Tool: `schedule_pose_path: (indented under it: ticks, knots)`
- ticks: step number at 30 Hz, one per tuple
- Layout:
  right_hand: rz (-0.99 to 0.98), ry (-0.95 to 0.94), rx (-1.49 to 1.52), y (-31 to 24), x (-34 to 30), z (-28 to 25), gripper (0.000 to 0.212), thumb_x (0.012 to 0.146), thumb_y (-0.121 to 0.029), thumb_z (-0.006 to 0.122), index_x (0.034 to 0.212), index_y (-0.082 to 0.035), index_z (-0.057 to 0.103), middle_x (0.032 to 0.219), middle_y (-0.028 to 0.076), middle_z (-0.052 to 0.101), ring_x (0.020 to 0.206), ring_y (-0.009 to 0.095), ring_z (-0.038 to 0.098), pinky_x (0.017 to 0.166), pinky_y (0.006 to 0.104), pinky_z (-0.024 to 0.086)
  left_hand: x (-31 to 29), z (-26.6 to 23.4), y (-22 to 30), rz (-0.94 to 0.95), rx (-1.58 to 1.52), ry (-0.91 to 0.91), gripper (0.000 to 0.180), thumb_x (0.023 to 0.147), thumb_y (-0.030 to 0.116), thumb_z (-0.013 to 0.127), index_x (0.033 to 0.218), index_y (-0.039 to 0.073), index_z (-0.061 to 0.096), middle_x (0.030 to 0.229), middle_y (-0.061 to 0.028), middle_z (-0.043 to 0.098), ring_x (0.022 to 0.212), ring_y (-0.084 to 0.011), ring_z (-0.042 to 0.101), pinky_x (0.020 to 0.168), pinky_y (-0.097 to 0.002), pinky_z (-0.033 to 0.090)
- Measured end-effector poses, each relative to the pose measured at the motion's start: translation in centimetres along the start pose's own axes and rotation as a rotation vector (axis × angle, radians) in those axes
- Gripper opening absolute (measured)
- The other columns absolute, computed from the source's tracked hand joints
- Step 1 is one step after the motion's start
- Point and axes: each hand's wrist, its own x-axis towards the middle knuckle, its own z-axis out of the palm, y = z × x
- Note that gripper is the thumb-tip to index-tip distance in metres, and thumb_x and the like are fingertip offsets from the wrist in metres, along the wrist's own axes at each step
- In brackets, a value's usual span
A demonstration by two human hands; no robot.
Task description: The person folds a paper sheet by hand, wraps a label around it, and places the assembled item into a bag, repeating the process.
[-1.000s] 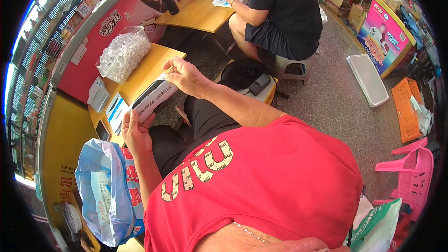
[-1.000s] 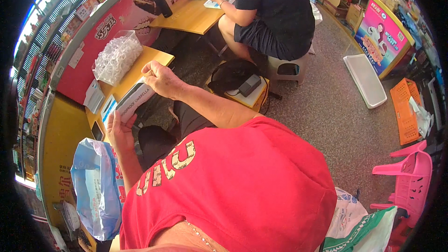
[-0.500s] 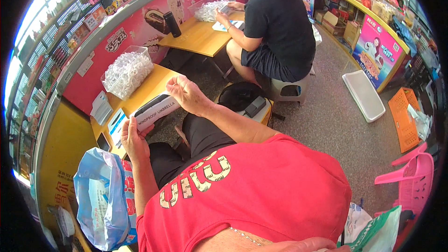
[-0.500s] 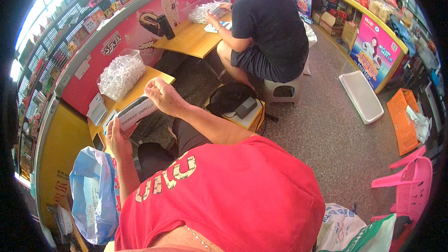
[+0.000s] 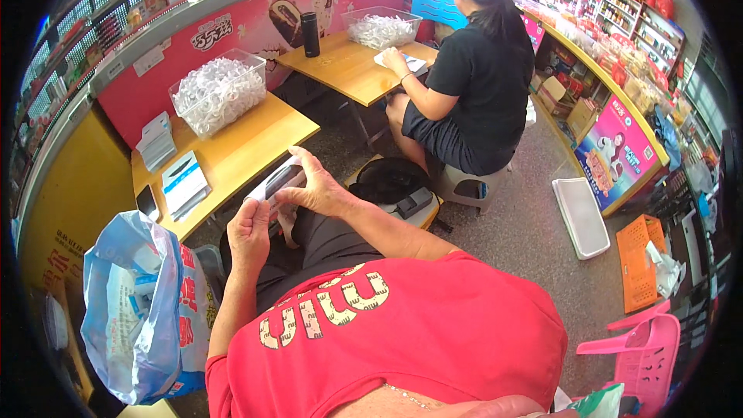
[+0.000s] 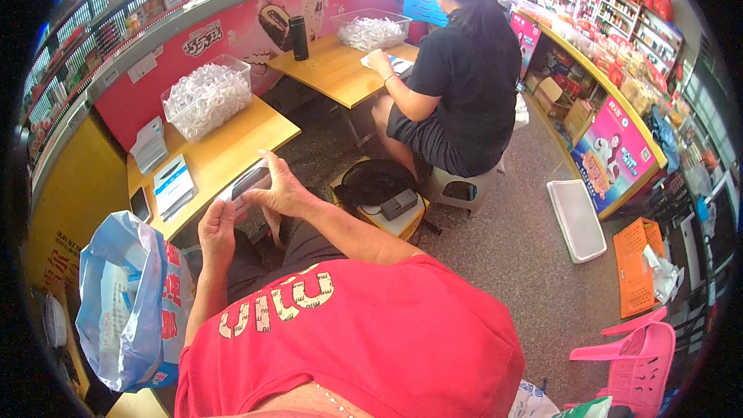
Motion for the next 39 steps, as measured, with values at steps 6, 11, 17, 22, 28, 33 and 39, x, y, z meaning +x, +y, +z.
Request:
schedule_pose_path:
  ticks: [6, 11, 17, 22, 28, 33, 39]
  knots:
    - [-0.018, 0.072, -0.011, -0.1, -0.4, 0.4, 0.076, 0.068, -0.040, 0.064, 0.121, 0.000, 0.027, 0.114, 0.020, 0.037, 0.109, 0.026, 0.035, 0.092, 0.0331, 0.027, -0.5, 0.0, 0.0, -0.028, 0.110, -0.009, 0.015, 0.085, 0.012, 0.045, 0.089, -0.001, 0.053, 0.082, -0.0020, 0.054, 0.074, -0.0089, 0.051, 0.067, -0.0243, 0.047]
    - [-0.126, 0.122, 0.323, 0.8, 0.1, 1.6, 0.041, 0.078, -0.006, 0.053, 0.114, 0.000, 0.034, 0.094, 0.007, 0.048, 0.083, 0.011, 0.047, 0.073, 0.0247, 0.040, -0.6, -1.4, 0.9, -0.182, -0.258, 0.145, 0.021, 0.085, 0.013, 0.042, 0.095, -0.004, 0.051, 0.087, -0.0087, 0.055, 0.080, -0.0162, 0.055, 0.068, -0.0287, 0.049]
    - [-0.387, 0.134, -0.229, 2.9, 1.1, 1.5, 0.028, 0.081, -0.008, 0.043, 0.106, 0.003, 0.040, 0.082, 0.009, 0.058, 0.079, 0.017, 0.053, 0.081, 0.0292, 0.038, -2.7, -7.2, 4.2, 0.154, 0.219, 0.421, 0.027, 0.081, 0.021, 0.049, 0.080, -0.005, 0.056, 0.068, -0.0004, 0.051, 0.066, -0.0079, 0.042, 0.060, -0.0221, 0.035]
    - [0.246, -0.208, 0.265, 8.5, -0.5, 5.6, 0.027, 0.078, -0.003, 0.043, 0.104, 0.003, 0.043, 0.070, 0.004, 0.053, 0.065, 0.010, 0.051, 0.064, 0.0212, 0.042, -7.7, -16.7, 12.4, 0.504, 0.218, 0.936, 0.016, 0.082, 0.016, 0.049, 0.074, 0.003, 0.054, 0.073, -0.0020, 0.055, 0.060, -0.0158, 0.055, 0.053, -0.0265, 0.046]
    - [0.138, -0.959, -0.203, 15.9, -5.0, 9.8, 0.023, 0.074, -0.010, 0.051, 0.096, -0.002, 0.053, 0.078, 0.007, 0.058, 0.076, 0.015, 0.055, 0.070, 0.0263, 0.043, -13.5, -20.6, 15.1, 0.295, 0.849, 1.200, 0.014, 0.079, 0.015, 0.054, 0.081, 0.001, 0.058, 0.068, -0.0015, 0.057, 0.056, -0.0076, 0.053, 0.054, -0.0208, 0.045]
    - [0.468, -0.726, -0.031, 16.4, -4.9, 9.3, 0.022, 0.077, -0.009, 0.047, 0.096, 0.001, 0.052, 0.072, 0.005, 0.057, 0.065, 0.012, 0.055, 0.060, 0.0222, 0.044, -12.7, -19.5, 14.6, -0.080, 0.932, 1.175, 0.020, 0.079, 0.015, 0.054, 0.091, 0.001, 0.058, 0.072, -0.0025, 0.059, 0.063, -0.0053, 0.053, 0.049, -0.0206, 0.042]
    - [0.272, -0.756, -0.277, 16.6, -3.9, 10.1, 0.024, 0.072, -0.012, 0.050, 0.092, 0.001, 0.055, 0.075, 0.010, 0.060, 0.069, 0.017, 0.058, 0.064, 0.0276, 0.044, -5.9, -12.2, 5.8, 0.075, 0.603, 0.310, 0.019, 0.081, 0.019, 0.050, 0.088, 0.006, 0.060, 0.081, -0.0077, 0.062, 0.078, -0.0151, 0.059, 0.064, -0.0242, 0.045]
